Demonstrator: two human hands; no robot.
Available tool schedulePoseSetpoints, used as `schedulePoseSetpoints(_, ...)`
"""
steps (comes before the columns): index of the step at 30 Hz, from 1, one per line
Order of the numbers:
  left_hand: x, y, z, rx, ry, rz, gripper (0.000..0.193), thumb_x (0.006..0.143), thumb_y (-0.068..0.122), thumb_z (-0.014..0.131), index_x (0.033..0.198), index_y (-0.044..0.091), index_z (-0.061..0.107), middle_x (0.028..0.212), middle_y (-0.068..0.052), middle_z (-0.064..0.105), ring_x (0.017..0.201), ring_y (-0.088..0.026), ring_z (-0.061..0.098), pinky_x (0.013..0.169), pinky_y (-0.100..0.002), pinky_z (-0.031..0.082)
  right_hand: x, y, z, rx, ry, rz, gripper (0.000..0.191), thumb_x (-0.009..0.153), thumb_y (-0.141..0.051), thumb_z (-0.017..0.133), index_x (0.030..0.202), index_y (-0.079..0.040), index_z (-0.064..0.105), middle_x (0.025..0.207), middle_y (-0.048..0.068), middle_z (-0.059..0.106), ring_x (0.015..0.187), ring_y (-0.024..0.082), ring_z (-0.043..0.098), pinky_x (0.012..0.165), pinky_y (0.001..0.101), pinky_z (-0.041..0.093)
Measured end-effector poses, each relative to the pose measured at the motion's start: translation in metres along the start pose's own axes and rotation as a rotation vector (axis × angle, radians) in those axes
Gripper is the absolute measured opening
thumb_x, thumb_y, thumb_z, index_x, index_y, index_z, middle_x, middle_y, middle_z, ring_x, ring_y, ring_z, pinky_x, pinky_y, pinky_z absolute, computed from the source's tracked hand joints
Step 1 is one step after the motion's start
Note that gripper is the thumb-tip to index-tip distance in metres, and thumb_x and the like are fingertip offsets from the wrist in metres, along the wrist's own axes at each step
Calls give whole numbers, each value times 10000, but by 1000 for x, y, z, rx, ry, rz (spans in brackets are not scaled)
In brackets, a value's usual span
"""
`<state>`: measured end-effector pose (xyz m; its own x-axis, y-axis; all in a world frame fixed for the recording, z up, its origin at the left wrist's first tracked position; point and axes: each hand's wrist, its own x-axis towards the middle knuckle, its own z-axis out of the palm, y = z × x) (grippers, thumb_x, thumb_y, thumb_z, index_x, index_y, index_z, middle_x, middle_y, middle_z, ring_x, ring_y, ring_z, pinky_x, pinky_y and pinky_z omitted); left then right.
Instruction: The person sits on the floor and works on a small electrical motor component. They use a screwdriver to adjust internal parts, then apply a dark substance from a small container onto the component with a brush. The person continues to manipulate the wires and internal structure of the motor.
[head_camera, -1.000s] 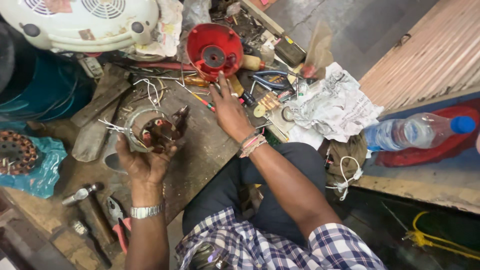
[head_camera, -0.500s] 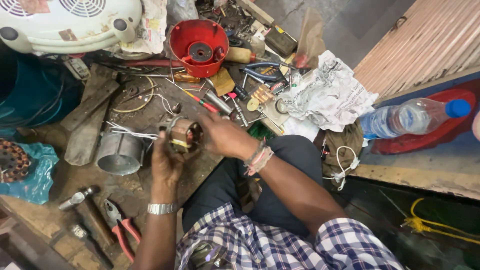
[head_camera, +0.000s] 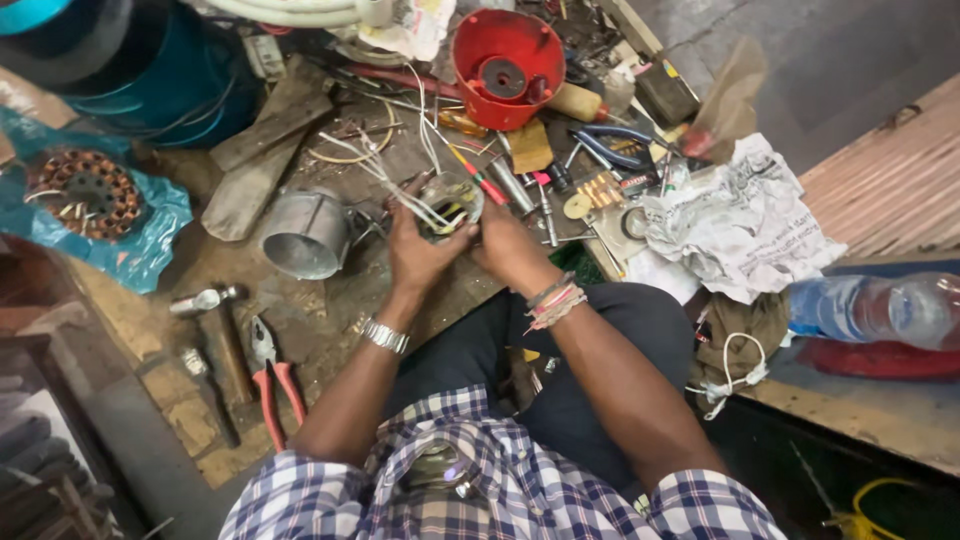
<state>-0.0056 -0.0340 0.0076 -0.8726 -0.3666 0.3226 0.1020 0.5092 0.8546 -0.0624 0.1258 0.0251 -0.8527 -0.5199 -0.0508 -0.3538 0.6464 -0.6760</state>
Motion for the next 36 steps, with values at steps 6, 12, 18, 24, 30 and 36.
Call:
schedulePoseSetpoints(6,6,-1,10,39,-22,54,978,699,378,959,1487,49,481,1360,-220,586,1241,-388,622,1047,-445,532,9,22,2,93,38,-84,615,764,-44,724,1352,4,547,1261,279,639,1190,458,596,981,485,503)
schedulePoseSetpoints(12,2,-11,13,90,-51,153,1019,712,392,956,1517,107,400,1302,-244,538,1174,-432,613,967,-481,554,16,42,11,-66,-15,60,421,787,-73,730,1195,-7,650,1156,281,669,1132,458,621,959,511,503)
schedulePoseSetpoints(18,-6,3,13,250,-126,165,1030,700,436,934,1528,166,383,1442,-246,472,1232,-454,563,950,-545,525,9,39,-17,-490,-221,166,207,912,-199,676,1053,-68,753,1048,199,737,1022,394,710,876,521,561)
schedulePoseSetpoints(24,-9,10,4,262,-130,188,1130,681,431,940,1585,189,306,1606,-248,295,1362,-492,453,1089,-570,456,-10,6,-75,-338,-33,205,433,825,-356,764,1190,-124,736,1016,193,747,959,396,705,818,521,538)
schedulePoseSetpoints(30,-75,11,-43,315,-189,175,1113,686,289,884,1595,94,272,1646,-293,173,1419,-519,386,1121,-587,405,-30,-24,-106,-391,-51,34,423,939,-376,746,1209,-51,724,966,215,740,878,405,710,792,514,530)
schedulePoseSetpoints(36,-124,-11,-167,527,-233,-11,245,879,247,774,1034,61,737,1035,-179,717,988,-372,705,865,-503,575,-51,-59,-111,-483,-485,-37,371,896,-428,717,1090,-116,764,883,206,734,830,398,709,743,502,547)
